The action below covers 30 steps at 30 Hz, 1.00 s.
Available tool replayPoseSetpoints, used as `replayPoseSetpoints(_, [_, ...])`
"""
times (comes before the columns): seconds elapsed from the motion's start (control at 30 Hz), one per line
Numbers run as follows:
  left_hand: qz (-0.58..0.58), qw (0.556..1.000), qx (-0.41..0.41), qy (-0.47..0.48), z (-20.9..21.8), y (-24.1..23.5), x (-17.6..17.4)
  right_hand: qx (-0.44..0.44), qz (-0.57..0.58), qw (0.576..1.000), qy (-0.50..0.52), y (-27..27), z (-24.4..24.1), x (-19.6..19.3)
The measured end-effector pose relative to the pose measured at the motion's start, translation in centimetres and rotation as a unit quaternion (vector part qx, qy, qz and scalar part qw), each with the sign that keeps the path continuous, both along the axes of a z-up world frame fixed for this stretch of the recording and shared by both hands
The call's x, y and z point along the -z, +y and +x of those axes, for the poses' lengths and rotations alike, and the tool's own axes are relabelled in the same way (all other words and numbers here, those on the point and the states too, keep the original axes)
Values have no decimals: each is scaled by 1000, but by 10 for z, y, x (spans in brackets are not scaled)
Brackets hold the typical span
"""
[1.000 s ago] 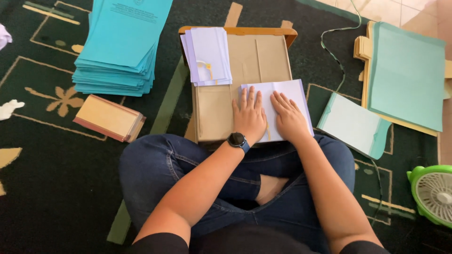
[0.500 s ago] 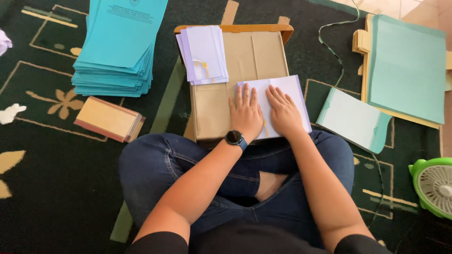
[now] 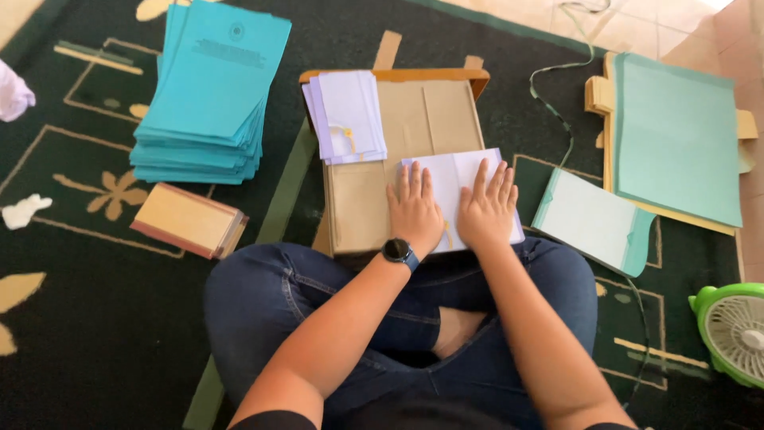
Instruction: The person sits cross-legged on a rug and repeatedly folds light purple sheets of paper in half, pressing the crease with both hands. They stack the folded sheets on a small wooden board placed on their lap.
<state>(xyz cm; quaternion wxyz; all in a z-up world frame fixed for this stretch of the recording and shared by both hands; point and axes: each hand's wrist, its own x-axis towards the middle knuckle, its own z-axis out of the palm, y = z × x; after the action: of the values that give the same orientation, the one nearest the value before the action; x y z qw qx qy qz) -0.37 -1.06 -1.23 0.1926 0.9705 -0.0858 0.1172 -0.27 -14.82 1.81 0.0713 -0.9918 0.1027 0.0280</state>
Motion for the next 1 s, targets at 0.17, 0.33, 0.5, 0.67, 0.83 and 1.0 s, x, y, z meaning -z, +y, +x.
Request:
replayPoseSetpoints(0.17, [-8,1000,-2,0,2,-3,7,-52,-31,998,23,2,21,-9])
replayPoseSetpoints(0.33, [-27,1000,8,12,3,-2,3,-35,-32,998,35,6,43,-9])
replayPoseSetpoints(0.5, [-2,1000,8,13,0,-3,4,-20,-21,998,49,6,22,-13])
replayPoseSetpoints(0.67, [0,1000,9,7,3,-3,8,-17,-16,999,36,8,41,-7])
replayPoseSetpoints(0.83, [-5,1000,11,16,1,-1,3,-46,-23,998,22,2,30,-2])
replayPoseSetpoints(1.0, [-2,1000,-30,1,2,-6,6,-139,-50,988,54,-6,2,-5])
